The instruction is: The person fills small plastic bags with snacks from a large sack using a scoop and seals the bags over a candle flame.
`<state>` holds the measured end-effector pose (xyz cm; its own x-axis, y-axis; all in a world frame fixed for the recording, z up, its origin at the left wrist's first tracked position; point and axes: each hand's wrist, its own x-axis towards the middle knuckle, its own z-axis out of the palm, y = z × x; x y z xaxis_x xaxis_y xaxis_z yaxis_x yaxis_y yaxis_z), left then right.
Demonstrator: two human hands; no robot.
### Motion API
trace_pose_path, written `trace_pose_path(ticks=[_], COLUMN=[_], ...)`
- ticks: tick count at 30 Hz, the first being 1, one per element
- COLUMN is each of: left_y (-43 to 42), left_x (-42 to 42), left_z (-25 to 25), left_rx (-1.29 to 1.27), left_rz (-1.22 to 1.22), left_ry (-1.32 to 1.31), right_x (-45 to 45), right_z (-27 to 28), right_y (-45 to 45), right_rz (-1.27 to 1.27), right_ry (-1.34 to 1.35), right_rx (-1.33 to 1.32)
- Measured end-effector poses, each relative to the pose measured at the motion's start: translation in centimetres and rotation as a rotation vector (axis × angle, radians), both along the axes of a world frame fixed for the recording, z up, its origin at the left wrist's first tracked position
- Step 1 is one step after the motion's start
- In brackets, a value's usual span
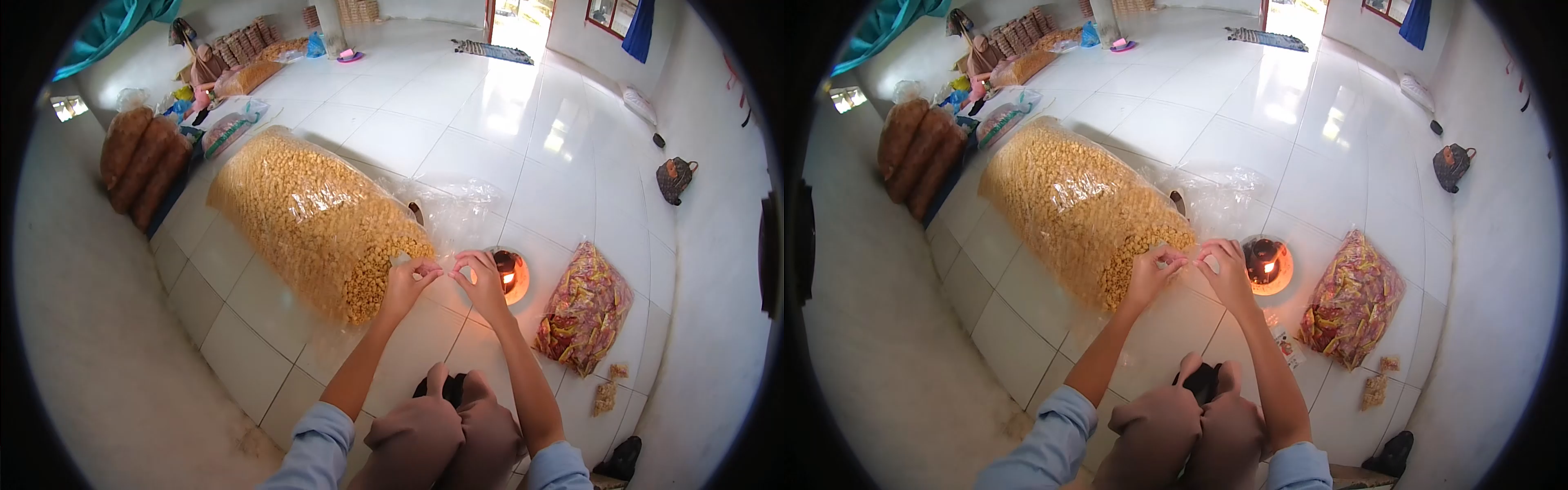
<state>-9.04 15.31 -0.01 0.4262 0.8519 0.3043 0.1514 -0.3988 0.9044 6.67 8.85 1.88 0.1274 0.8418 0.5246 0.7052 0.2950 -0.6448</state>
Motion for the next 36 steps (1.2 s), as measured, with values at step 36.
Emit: trace_pose_path(ticks=[36], left_y=[-1.1], left_x=[-1.2], left_z=[0.2], left_rx=[0.458], left_rz=[0.186], left_ry=[0.436], right_x=[-2.8], right_z=[4.2], right_y=[-0.4], right_rz=[0.152], right_ry=[0.614], right_rx=[-0.391])
